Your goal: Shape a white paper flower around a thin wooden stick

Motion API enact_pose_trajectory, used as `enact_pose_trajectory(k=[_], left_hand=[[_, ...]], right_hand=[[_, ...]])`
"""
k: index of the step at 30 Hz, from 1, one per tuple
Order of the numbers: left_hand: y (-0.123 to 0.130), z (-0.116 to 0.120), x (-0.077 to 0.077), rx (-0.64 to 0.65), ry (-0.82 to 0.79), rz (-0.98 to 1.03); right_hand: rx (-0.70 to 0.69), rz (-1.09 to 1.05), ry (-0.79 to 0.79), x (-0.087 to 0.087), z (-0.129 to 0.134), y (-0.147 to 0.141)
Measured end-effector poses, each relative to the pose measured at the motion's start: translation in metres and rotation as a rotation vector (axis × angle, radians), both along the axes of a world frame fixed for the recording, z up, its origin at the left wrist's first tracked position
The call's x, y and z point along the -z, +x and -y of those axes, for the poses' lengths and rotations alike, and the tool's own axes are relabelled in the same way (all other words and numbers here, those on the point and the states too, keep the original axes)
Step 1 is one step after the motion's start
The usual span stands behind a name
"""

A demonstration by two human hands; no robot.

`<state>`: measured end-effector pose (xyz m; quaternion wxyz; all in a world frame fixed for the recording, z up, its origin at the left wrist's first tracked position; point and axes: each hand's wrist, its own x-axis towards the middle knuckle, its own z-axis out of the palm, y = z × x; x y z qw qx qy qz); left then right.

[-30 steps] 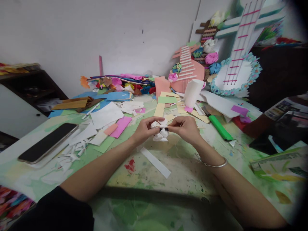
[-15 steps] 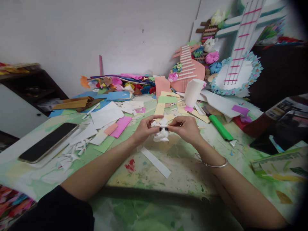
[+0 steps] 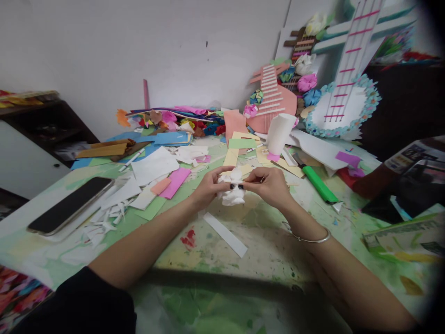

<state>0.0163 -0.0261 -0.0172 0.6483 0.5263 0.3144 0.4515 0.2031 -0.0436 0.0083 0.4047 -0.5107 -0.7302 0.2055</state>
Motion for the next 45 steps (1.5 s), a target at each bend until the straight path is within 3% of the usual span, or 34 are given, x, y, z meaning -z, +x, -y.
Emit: enact_pose_trajectory(k=[15, 20, 25, 29, 35, 45], left_hand=[[0.0, -0.001, 0.001, -0.002, -0.02, 0.017], [-0.001, -0.004, 0.002, -0.155, 0.075, -0.114], [-0.004, -0.008, 0.006, -0.26, 0.154, -0.237], [-0.003, -0.006, 0.006, -0.249, 0.222, -0.319], [-0.001, -0.003, 0.004, -0.19, 0.253, -0.384], [0.0, -0.001, 0.003, -0.129, 0.11, -0.196]], right_hand=[[-0.011, -0.03, -0.003, 0.0, 0.0, 0.0], [-0.078, -0.068, -0.007, -0.001, -0.006, 0.006], [0.01, -0.141, 0.01, -0.005, -0.011, 0.015], [0.036, -0.144, -0.02, -0.006, -0.013, 0.018], [-0.136, -0.047, -0.097, 0.0, -0.013, 0.013], [-0.203, 0.073, -0.02, 0.003, -0.011, 0.012]])
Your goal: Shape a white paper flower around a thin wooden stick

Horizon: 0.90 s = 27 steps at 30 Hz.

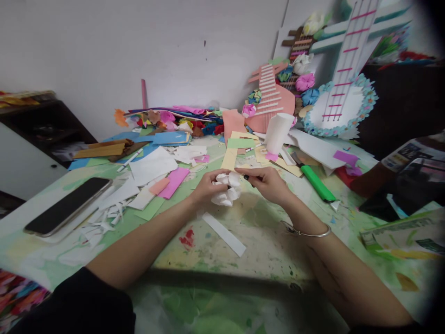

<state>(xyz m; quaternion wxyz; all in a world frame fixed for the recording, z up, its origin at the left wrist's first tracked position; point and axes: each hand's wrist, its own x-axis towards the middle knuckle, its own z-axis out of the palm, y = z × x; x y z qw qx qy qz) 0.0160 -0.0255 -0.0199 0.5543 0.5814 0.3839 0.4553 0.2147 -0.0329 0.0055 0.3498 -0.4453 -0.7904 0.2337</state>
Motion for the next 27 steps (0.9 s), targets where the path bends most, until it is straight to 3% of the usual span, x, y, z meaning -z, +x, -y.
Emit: enact_pose_trajectory(k=[9, 16, 19, 27], left_hand=[[0.0, 0.004, -0.007, 0.082, -0.199, 0.235], [0.0, 0.004, -0.007, 0.115, -0.303, 0.448], [-0.002, 0.002, -0.006, 0.162, -0.322, 0.429], [-0.002, -0.003, -0.003, 0.062, -0.137, 0.186]], right_hand=[[0.064, 0.164, 0.19, 0.002, 0.003, -0.004], [0.127, 0.201, 0.215, 0.004, 0.003, -0.005], [0.102, 0.19, 0.205, 0.004, 0.004, -0.006], [0.052, 0.192, 0.157, 0.003, 0.006, -0.011]])
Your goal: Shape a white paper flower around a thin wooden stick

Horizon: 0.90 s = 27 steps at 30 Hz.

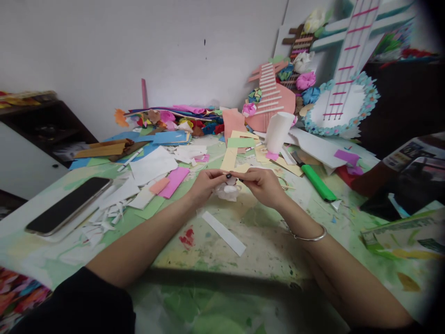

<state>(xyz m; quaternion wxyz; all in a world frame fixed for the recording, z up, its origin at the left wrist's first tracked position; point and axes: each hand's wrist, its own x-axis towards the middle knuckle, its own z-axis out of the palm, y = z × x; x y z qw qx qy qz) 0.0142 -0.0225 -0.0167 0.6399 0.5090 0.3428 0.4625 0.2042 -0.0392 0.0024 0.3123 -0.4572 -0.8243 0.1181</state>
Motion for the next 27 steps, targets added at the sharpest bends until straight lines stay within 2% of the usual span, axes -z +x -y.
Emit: enact_pose_trajectory(k=[5, 8, 11, 14, 20, 27], left_hand=[[0.002, 0.0, 0.002, -0.051, 0.092, -0.081], [0.002, 0.002, -0.001, -0.102, 0.148, -0.126], [0.002, 0.005, -0.005, -0.132, 0.179, -0.179], [0.003, 0.008, -0.006, -0.123, 0.195, -0.189], [0.005, 0.01, -0.004, -0.105, 0.213, -0.226], [0.005, 0.01, -0.001, -0.067, 0.225, -0.221]], right_hand=[[-0.019, -0.049, -0.038, 0.0, 0.0, 0.001], [-0.055, -0.104, -0.059, -0.002, 0.001, 0.001], [-0.03, -0.16, -0.116, -0.006, 0.003, -0.001], [0.006, -0.189, -0.143, -0.007, 0.004, -0.003], [0.078, -0.109, -0.088, -0.006, 0.002, -0.003], [0.102, -0.116, -0.124, -0.008, 0.003, -0.003]])
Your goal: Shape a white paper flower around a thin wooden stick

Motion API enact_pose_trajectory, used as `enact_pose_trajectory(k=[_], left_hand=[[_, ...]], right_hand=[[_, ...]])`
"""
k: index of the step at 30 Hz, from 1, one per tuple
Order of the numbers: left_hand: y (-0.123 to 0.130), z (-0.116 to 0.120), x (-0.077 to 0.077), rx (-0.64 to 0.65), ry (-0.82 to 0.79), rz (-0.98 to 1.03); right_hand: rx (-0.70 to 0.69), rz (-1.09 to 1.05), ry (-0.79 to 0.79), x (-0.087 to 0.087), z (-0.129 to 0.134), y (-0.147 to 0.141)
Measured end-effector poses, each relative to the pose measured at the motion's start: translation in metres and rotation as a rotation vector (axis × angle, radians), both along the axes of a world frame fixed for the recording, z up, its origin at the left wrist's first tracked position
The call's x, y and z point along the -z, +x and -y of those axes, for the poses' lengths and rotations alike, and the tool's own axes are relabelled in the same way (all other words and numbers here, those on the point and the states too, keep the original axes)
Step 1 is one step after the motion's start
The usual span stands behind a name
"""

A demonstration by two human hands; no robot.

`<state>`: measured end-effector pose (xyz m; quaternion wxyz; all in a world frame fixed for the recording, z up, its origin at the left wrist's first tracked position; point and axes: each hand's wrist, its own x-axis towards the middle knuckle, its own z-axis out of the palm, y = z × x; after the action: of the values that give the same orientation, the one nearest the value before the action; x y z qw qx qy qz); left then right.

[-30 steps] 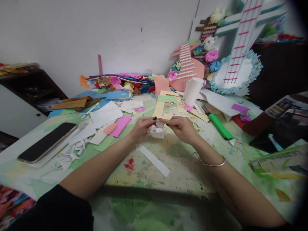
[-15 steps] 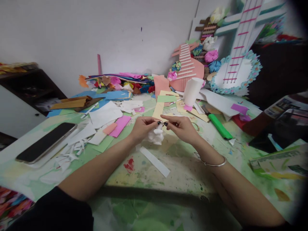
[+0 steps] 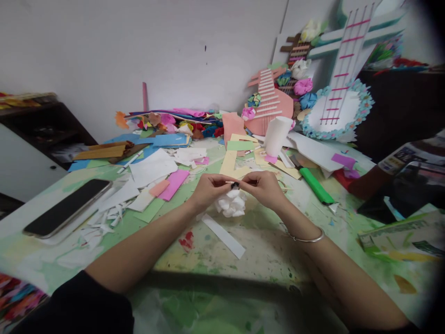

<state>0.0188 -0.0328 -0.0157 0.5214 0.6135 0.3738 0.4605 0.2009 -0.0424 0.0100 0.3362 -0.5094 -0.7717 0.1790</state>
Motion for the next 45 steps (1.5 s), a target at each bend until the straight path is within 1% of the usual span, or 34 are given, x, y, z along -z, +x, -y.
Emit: enact_pose_trajectory(k=[5, 7, 12, 18, 22, 25, 30, 34, 39, 45], left_hand=[[-0.003, -0.001, -0.003, 0.101, -0.076, 0.153], [-0.003, -0.001, -0.004, 0.107, -0.105, 0.174], [0.0, 0.0, -0.004, 0.035, -0.099, 0.093], [-0.001, -0.003, -0.001, 0.015, -0.082, 0.07], [-0.002, -0.003, -0.002, -0.009, -0.063, 0.051], [-0.003, -0.003, -0.004, -0.019, -0.058, 0.055], [-0.003, -0.003, -0.003, -0.012, -0.024, 0.037], [-0.003, -0.003, -0.002, -0.003, -0.001, 0.016], [-0.003, -0.002, -0.004, 0.051, -0.036, 0.037], [-0.003, -0.002, -0.004, 0.073, -0.085, 0.07]], right_hand=[[0.033, 0.004, 0.034, -0.001, 0.001, -0.002], [0.054, -0.002, 0.045, -0.002, 0.003, -0.003], [0.073, -0.047, 0.038, -0.003, 0.004, -0.002], [0.064, -0.061, 0.048, 0.0, 0.001, 0.002], [0.016, -0.072, 0.049, -0.001, 0.001, 0.002], [-0.023, -0.04, 0.054, -0.003, 0.001, 0.003], [-0.081, -0.022, -0.013, -0.003, -0.001, 0.005], [-0.068, -0.054, -0.036, -0.002, -0.002, 0.006], [-0.055, -0.072, -0.046, 0.0, -0.003, 0.007], [-0.047, -0.097, -0.04, 0.001, -0.004, 0.007]])
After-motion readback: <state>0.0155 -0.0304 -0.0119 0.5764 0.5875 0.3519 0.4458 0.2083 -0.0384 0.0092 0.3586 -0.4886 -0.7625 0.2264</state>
